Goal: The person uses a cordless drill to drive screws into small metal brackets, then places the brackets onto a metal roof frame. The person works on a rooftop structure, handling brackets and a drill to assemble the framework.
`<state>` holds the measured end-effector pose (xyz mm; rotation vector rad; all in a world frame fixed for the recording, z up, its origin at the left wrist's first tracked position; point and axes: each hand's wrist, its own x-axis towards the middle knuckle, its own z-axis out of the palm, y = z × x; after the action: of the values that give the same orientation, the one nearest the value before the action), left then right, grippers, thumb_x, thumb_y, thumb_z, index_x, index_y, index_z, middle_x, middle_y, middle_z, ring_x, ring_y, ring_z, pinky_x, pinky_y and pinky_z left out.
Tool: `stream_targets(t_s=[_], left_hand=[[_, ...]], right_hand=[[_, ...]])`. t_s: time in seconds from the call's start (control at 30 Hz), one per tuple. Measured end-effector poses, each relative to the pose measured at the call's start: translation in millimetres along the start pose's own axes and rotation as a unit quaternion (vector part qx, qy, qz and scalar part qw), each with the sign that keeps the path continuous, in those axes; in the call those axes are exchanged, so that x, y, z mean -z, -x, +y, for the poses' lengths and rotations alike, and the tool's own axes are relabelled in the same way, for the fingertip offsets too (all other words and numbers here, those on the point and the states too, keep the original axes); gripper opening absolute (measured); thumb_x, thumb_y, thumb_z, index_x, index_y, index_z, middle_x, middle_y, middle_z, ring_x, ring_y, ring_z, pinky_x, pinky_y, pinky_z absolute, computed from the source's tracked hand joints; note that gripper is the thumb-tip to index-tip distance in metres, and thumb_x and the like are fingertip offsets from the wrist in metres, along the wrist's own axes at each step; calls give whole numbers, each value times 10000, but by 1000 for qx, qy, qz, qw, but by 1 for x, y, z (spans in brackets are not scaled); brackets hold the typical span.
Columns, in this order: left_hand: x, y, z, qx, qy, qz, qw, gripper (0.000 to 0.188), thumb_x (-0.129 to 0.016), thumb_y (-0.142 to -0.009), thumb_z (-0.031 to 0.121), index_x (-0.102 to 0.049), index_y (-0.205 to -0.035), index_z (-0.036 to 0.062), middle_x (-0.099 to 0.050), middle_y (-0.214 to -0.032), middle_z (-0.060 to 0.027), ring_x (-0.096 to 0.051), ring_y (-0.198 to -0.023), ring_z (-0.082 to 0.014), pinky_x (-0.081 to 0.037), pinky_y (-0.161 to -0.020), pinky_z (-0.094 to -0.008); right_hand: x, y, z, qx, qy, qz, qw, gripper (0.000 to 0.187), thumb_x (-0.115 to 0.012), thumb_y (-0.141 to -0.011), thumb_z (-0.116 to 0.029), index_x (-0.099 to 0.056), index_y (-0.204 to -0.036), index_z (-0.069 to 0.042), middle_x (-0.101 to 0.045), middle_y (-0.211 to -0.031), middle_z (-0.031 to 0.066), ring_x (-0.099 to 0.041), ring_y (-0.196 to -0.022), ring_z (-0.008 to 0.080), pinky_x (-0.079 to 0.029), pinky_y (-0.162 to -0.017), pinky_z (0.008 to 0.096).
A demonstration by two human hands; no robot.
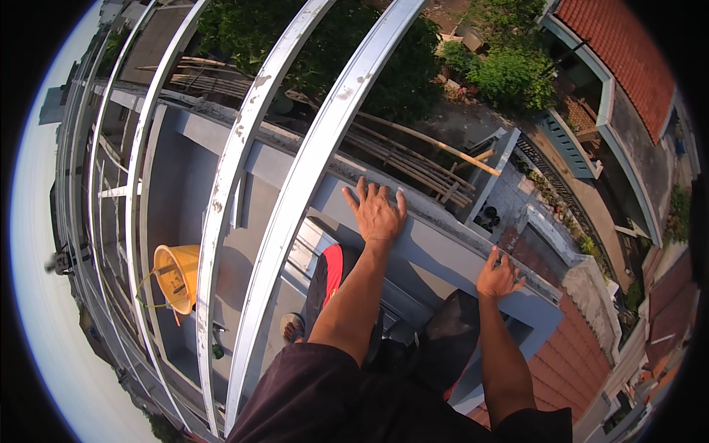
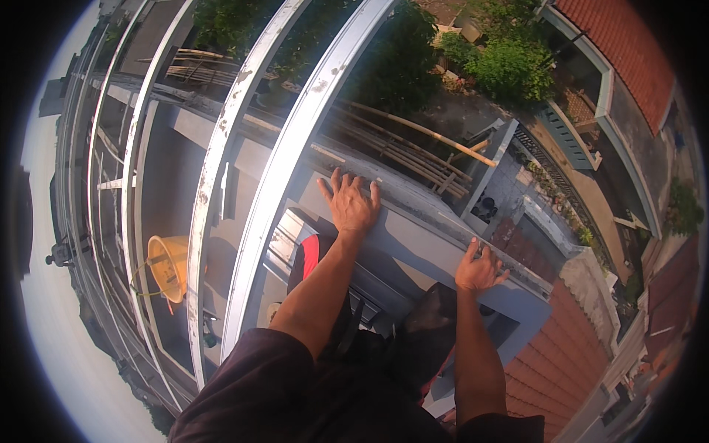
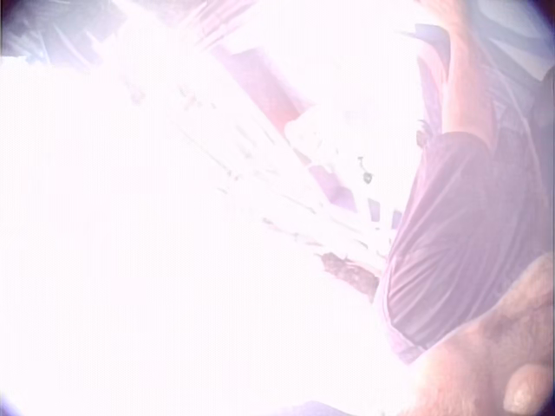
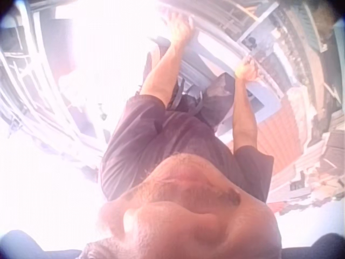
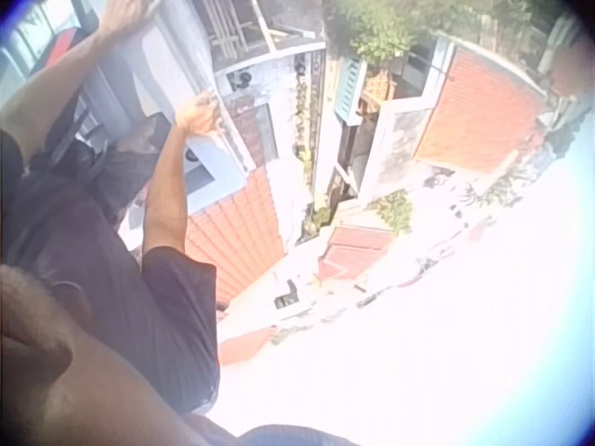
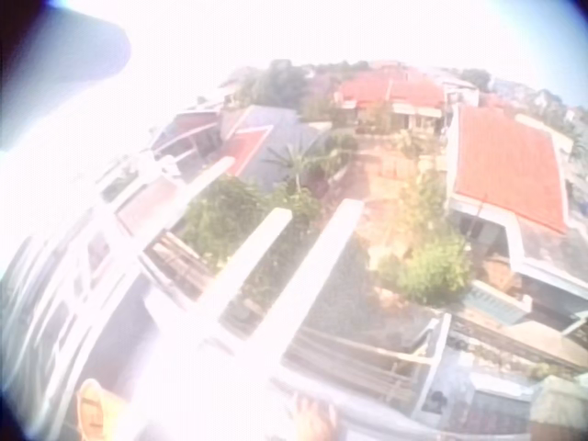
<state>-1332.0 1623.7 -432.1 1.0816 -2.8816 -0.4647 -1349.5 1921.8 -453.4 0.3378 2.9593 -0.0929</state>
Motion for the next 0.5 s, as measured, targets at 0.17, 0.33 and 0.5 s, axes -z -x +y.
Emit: stream_targets(t_s=[0.17, 0.33, 0.5], left_hand=[[7, 1, 4, 4, -17, -11, 1000, 428, -582, -991, 396, -736, -1145, 28, -655, -1272, -137, -385, -1481, -343, -54, -1284, -603], [5, 1, 7, 6, -33, -20, 999, 428, -577, -993, 395, -739, -1155, 33, -653, -1293, -139, -377, -1485, -341, -49, -1284, -599], [-2, 1, 4, 0, -41, -15, 999, 425, -585, -989, 405, -746, -1175, 58, -652, -1306, -136, -379, -1481, -333, -52, -1280, -602]], right_hand=[[-2, 0, 2, 4, -2, 3, 1000, 561, -497, -1029, -611, -776, -1077, -127, -744, -1125, 39, -599, -1219, 263, -161, -1235, 607], [1, -2, 0, -8, 0, -13, 1000, 562, -508, -1018, -621, -776, -1084, -131, -743, -1148, 36, -601, -1223, 256, -153, -1239, 606], [-1, -3, 1, -13, -8, -1, 1000, 554, -529, -1008, -613, -777, -1098, -126, -739, -1174, 42, -607, -1223, 246, -149, -1243, 603]])
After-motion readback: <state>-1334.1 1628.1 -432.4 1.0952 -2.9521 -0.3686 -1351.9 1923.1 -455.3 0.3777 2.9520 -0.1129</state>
